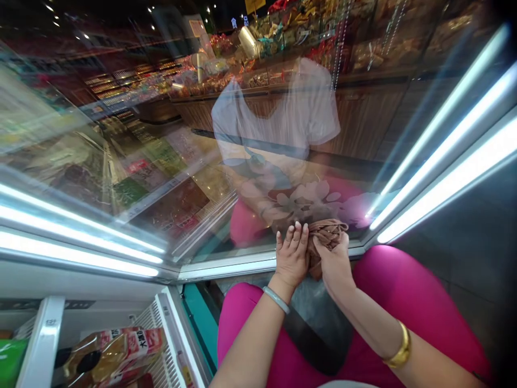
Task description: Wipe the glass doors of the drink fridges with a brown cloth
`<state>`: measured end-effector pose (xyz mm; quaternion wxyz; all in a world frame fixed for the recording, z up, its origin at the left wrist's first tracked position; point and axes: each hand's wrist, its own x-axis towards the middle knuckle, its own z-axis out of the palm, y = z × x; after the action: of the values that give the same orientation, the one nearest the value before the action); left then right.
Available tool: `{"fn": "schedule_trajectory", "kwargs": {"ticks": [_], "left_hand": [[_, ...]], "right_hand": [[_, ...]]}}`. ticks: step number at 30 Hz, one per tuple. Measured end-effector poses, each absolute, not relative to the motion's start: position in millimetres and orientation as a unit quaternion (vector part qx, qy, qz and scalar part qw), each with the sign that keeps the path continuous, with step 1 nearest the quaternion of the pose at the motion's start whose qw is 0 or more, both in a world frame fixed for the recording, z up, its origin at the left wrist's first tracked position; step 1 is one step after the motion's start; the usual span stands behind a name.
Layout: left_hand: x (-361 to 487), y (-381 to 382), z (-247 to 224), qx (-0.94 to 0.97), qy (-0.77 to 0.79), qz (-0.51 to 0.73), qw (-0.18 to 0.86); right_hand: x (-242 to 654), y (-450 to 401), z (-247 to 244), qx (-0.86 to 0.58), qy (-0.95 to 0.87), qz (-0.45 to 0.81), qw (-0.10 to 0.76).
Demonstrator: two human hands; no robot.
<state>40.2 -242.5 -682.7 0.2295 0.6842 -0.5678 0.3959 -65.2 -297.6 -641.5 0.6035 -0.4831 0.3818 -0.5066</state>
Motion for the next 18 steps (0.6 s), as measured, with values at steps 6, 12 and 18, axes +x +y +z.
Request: {"fn": "schedule_trajectory", "kwargs": {"ticks": [6, 12, 18], "left_hand": [[47.3, -244.5, -667.4, 0.697, -0.554, 0.394, 0.227], [57.0, -224.9, -681.1, 0.694, -0.562, 0.394, 0.216], [72.0, -202.8, -667.1, 0.724, -0.539, 0.371, 0.220]], "right_hand": [[-94.7, -313.7, -646.4, -0.439, 0.413, -0.532, 0.595], [-45.4, -278.2, -656.0, -0.396, 0.369, -0.438, 0.718], [-60.8, -289.5, -623.9, -0.396, 0.339, -0.431, 0.736]]}}
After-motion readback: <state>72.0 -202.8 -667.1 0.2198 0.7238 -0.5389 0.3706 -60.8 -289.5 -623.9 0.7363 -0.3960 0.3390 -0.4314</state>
